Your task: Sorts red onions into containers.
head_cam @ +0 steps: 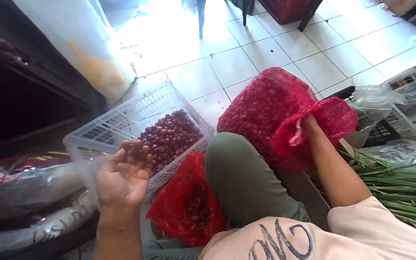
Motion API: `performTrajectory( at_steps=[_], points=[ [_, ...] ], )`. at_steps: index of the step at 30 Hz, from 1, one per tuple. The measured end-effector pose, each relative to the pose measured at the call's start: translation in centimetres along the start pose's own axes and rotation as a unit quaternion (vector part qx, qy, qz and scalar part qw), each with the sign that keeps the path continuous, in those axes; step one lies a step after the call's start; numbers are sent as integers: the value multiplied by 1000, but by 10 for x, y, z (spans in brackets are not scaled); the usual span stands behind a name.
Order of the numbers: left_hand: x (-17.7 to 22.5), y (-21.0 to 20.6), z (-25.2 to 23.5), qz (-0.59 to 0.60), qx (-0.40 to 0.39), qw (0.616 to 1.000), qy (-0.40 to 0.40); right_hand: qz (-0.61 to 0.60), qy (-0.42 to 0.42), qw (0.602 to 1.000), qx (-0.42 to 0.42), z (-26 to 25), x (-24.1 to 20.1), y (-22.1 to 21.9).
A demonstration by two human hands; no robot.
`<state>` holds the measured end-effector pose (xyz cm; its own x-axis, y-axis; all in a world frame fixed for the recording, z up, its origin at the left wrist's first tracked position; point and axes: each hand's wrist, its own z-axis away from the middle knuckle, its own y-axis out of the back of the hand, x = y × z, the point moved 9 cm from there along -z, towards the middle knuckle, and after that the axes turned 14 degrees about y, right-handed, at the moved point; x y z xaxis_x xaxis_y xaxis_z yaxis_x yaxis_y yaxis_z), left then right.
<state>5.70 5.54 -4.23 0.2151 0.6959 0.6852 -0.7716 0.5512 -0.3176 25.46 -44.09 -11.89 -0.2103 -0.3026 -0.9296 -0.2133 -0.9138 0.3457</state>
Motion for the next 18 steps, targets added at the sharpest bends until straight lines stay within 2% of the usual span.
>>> performTrajectory(
  at_steps=[2, 3, 5, 7, 9, 11, 13, 15, 18],
  points=[
    [-6, -14, 4, -15, -17, 1000, 2, -145, -78, 986, 12, 2, 23, 14],
    [-8, -24, 10, -26, -37, 999, -5, -199, -88, 976, -6, 4, 27, 20],
    [-12, -56, 28, -45, -100, 993, -33, -277, -76, 956, -65, 14, 24, 32],
    [-24, -97, 51, -70, -198, 977, -47, -333, -54, 935, -114, 25, 8, 40],
    [-49, -140, 75, -122, -289, 949, -29, -368, -24, 918, -144, 35, -16, 42],
    [-79, -178, 96, -172, -338, 925, 1, -367, 24, 914, -172, 49, -54, 34],
    [-98, -205, 105, -178, -348, 920, 7, -358, 81, 901, -231, 71, -102, 3],
    [-98, -218, 104, -159, -348, 923, -25, -345, 137, 881, -295, 102, -154, -48],
    [-61, -202, 87, -81, -297, 937, -163, -291, 253, 878, -283, 148, -209, -133]
  ],
)
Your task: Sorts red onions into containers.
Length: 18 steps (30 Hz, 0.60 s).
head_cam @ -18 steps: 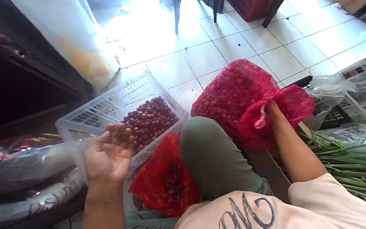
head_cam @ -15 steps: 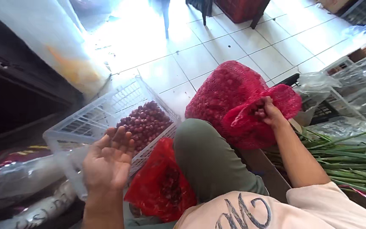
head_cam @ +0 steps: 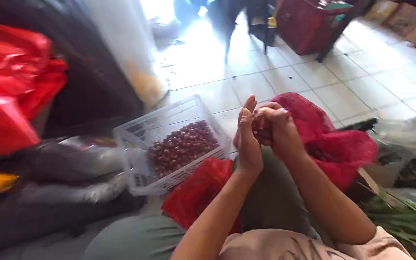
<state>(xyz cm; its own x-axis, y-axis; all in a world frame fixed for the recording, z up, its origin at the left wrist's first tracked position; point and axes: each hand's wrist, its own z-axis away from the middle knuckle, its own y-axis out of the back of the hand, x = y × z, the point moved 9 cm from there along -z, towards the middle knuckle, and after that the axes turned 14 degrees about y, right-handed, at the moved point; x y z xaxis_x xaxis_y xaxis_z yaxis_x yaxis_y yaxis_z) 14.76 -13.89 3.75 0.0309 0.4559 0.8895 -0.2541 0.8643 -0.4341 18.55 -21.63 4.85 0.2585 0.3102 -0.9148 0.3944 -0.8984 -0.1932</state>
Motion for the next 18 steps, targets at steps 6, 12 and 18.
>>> performTrajectory(
  at_steps=[6, 12, 18],
  points=[
    [32, 150, -4, 236, 195, 943, -132, -82, -70, 979, -171, -19, 62, -165],
    [9, 228, -11, 364, 216, 905, -44, -132, -196, 926, -296, -23, 118, -204],
    [-7, 253, -20, 454, 172, 874, -9, -6, -155, 926, -343, -40, 143, -208]
  ],
)
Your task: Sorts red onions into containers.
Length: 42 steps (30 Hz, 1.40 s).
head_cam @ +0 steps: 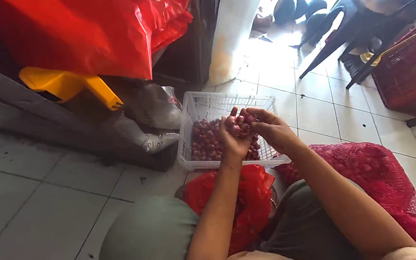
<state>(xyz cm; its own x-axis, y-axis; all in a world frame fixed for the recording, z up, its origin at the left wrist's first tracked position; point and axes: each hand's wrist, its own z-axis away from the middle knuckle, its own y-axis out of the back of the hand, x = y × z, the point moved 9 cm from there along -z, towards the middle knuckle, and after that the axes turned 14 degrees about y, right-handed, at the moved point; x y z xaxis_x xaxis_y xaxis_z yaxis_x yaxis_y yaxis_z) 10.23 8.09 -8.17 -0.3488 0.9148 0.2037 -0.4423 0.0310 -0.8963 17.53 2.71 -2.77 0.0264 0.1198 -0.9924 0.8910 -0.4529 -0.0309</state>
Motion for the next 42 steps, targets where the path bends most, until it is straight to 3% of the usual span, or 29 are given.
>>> performTrajectory(
  at_steps=[6, 8, 10, 12, 15, 18, 23, 25, 29, 34, 38, 42],
  points=[
    [4, 13, -10, 24, -18, 999, 14, 58, -38, 997, -31, -13, 10, 2],
    [4, 14, -12, 9, -3, 1000, 12, 156, -27, 983, -93, -14, 14, -1],
    [5, 14, -12, -18, 21, 1000, -3, 283, 43, 949, -133, -14, 17, -6],
    [4, 15, -13, -22, 10, 1000, -4, 342, 93, 926, -130, -14, 13, -10],
    [3, 13, -16, 4, -41, 999, 6, 318, 67, 939, -109, -19, 7, -1],
    [7, 17, -19, 65, -18, 998, 3, 330, 57, 940, -69, -25, 1, 17],
    [8, 21, -24, 76, 38, 996, -5, 437, 187, 878, -62, -20, -17, 1],
    [5, 21, -21, 65, 57, 996, 6, 404, 180, 891, -98, -16, -9, -19],
    [2, 18, -22, 45, 6, 999, 26, 344, 137, 923, -105, -19, -2, -15],
    [4, 17, -26, 35, -59, 998, 16, 168, -15, 981, -92, -24, 12, 6],
    [5, 15, -26, 45, -61, 997, 13, 66, -98, 993, -30, -23, 13, 15],
    [5, 13, -25, 26, -75, 997, 6, 24, -114, 993, 10, -23, 20, 18]
  ],
)
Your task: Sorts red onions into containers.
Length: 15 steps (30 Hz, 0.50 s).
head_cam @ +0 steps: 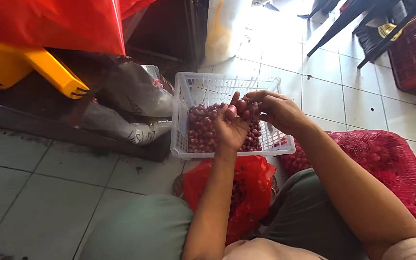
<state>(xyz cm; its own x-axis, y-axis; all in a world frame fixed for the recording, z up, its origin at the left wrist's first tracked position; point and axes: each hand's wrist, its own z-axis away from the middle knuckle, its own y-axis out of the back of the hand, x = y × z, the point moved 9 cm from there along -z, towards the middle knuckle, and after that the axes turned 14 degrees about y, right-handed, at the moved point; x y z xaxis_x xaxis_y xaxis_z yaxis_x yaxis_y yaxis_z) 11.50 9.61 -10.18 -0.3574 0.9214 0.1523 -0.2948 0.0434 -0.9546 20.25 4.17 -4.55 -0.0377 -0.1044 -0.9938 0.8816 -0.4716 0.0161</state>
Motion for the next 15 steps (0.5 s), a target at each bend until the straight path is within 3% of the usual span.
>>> performTrajectory(
  at_steps=[3, 6, 11, 15],
  points=[
    [0, -2, -1, 2, -23, 1000, -2, 25, 4, 999, -20, 0, 1, -3],
    [-1, -1, -2, -15, -13, 1000, -2, 148, 77, 982, -92, -1, -1, -15],
    [0, 3, -1, -52, 59, 997, -14, 206, 154, 955, -150, 0, -2, -26],
    [-7, -1, 2, -120, 88, 989, 15, 305, 228, 913, -146, 1, -2, -31]
  ],
)
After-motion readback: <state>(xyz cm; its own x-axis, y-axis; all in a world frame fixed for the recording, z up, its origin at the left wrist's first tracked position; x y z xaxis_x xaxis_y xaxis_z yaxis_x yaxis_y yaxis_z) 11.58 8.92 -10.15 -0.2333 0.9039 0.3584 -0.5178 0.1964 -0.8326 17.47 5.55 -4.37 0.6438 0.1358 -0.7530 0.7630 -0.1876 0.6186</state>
